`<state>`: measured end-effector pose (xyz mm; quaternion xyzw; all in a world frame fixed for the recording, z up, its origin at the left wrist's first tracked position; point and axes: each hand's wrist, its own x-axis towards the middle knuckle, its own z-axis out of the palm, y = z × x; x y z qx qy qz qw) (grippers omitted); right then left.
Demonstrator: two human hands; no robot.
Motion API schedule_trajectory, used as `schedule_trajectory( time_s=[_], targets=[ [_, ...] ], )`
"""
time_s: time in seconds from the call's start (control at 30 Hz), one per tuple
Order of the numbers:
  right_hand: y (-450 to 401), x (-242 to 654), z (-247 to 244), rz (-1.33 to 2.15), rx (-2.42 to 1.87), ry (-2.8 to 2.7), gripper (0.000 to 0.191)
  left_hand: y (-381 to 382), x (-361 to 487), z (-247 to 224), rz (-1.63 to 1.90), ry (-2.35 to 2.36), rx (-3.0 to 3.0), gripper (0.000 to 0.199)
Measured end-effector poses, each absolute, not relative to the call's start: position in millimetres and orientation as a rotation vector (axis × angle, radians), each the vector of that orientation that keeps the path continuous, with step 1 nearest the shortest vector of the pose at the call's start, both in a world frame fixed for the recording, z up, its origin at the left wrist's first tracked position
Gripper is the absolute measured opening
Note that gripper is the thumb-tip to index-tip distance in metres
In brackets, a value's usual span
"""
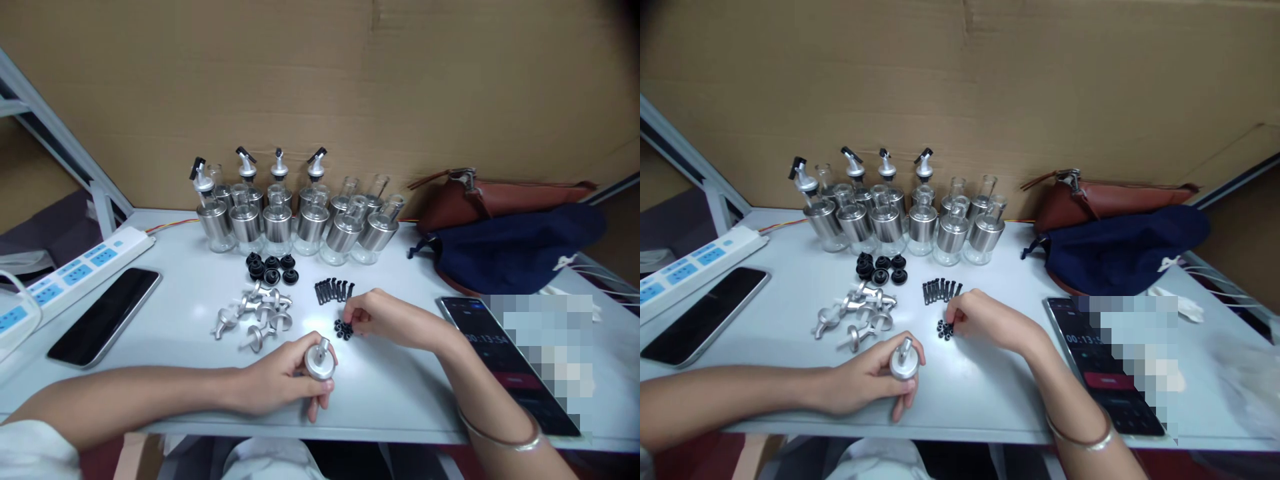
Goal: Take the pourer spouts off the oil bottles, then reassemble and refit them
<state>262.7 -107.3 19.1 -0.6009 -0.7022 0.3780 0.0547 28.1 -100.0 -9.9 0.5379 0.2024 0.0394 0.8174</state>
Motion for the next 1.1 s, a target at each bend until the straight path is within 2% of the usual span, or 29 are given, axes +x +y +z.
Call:
schedule_trajectory(
  time_s=[0.5, 0.8, 1.1],
  targets=[
    [-114, 262, 23, 1.074, -1.744, -2.318, 0.041, -100, 28, -10, 0.082, 0.437, 1.148, 0.041],
    [-115, 249, 18, 1.047, -1.633, -2.33, 0.026, -99, 29, -10, 0.089, 0.44, 1.142, 0.042],
    [-113, 252, 15, 1.067, -1.599, -2.33, 0.026, -100, 29, -11, 0.083, 0.438, 1.153, 0.04]
  ],
)
